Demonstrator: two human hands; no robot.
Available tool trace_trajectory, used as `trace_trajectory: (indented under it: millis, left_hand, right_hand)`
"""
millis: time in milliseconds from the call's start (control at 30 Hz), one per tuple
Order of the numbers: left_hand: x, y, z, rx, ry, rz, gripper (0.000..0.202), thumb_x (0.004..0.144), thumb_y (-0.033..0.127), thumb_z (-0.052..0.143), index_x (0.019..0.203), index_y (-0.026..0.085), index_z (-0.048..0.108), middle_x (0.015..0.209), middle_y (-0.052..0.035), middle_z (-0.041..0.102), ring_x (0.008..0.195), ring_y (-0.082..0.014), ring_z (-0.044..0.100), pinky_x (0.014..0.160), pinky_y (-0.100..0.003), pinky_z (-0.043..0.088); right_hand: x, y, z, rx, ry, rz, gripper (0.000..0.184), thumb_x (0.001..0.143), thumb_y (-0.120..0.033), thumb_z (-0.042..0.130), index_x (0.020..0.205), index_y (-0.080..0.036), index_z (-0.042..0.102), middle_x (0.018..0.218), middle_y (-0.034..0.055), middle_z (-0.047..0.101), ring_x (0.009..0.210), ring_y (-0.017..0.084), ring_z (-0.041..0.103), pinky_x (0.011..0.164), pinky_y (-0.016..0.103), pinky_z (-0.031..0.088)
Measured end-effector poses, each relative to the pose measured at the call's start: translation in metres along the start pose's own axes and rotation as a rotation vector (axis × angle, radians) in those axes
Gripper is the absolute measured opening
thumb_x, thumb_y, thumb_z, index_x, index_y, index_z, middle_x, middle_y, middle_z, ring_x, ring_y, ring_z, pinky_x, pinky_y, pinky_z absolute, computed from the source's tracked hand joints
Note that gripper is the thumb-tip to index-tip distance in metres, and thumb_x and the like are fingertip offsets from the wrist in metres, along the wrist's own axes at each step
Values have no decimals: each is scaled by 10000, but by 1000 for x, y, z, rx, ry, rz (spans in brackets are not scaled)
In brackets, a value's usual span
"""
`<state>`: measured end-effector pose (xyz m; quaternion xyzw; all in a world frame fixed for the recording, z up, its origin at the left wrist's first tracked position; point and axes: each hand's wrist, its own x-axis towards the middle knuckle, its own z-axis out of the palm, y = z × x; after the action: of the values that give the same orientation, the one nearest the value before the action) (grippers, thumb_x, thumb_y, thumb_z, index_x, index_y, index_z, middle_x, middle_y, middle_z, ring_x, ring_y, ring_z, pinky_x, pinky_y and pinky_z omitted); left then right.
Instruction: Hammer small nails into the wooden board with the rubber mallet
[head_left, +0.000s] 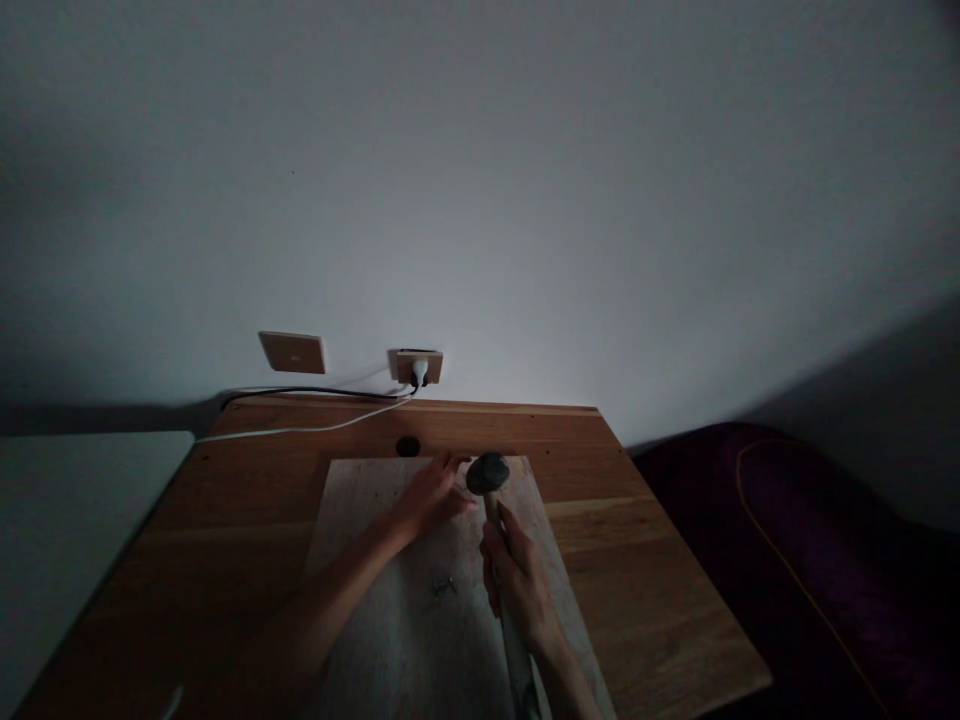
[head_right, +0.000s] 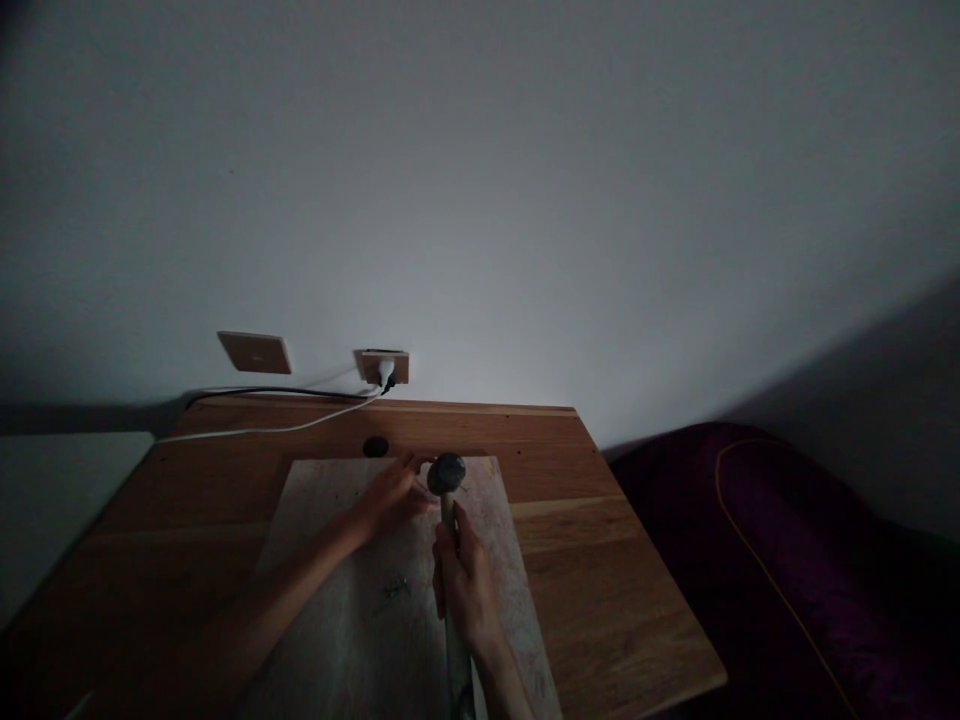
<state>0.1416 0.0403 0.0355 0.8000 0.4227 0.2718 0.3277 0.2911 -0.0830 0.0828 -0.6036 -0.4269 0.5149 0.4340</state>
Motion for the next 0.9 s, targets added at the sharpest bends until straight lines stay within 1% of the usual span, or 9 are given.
trace_trajectory:
  millis: [100,233,333,433,500,633,733,800,900]
  left_hand:
    - [0,-2,3,14,6,6,685,791,260,837,1388,269,502,1400,-100,566,1267,-307,618,1053,-436,522]
    - [1,-4,5,49,-2,34,634,814,260,825,1369,252,518,1370,-104,573,1263,-310,620,1060,-440,520]
    - [0,-5,5,63,5,41,539,850,242,791,1335,233,557,1319,-102,594,1206,-300,641,1037,-432,528]
    - [0,-6,6,70,12,48,284,915,259,727,1183,220,642,1239,-81,618,1115,-267,664,984,-398,540]
    - [0,-7,7,93,5,50,129,948,264,693,1062,206,681,1177,-76,628,1063,-252,670,952,-378,542]
    - [2,-9,8,112,15,55,61,957,244,677,957,190,705,1125,-78,633,1033,-242,669,925,-352,538]
    - [2,-8,7,80,3,65,88,973,238,639,946,192,708,1119,-73,638,1023,-233,671,928,-349,537]
    - [1,-7,5,55,-6,67,127,961,242,646,1067,200,702,1180,-83,631,1074,-250,666,968,-377,535]
    - [0,-4,3,18,2,65,523,859,240,756,1349,239,575,1335,-102,579,1235,-300,615,1049,-436,522]
  right_hand:
    - [3,5,2,-27,-8,17,561,927,-647,576,1232,-177,533,579,-121,460,341,63,361,288,166,300]
    - [5,10,3,-26,16,6,589,938,-632,562,1306,-175,512,559,-129,448,343,71,363,292,165,302]
    - [4,11,2,-21,30,27,599,912,-648,595,1288,-186,529,582,-114,482,355,76,391,293,168,318]
    - [-1,9,-1,4,91,35,579,890,-685,604,1202,-199,552,548,-123,454,347,76,375,292,169,312]
    - [-5,8,-4,18,120,35,547,871,-709,612,1091,-212,556,529,-128,432,341,70,353,288,167,303]
    - [-11,7,-9,33,130,39,516,851,-733,629,918,-235,511,521,-123,430,348,57,336,292,160,299]
    - [-10,6,-8,45,120,30,516,860,-726,631,963,-232,525,527,-120,439,350,62,345,291,160,303]
    - [-8,5,-6,51,99,19,530,881,-707,621,1077,-219,550,546,-118,451,349,67,355,289,164,310]
    - [-3,4,0,51,61,6,610,907,-664,609,1296,-199,533,577,-120,463,347,68,362,289,165,315]
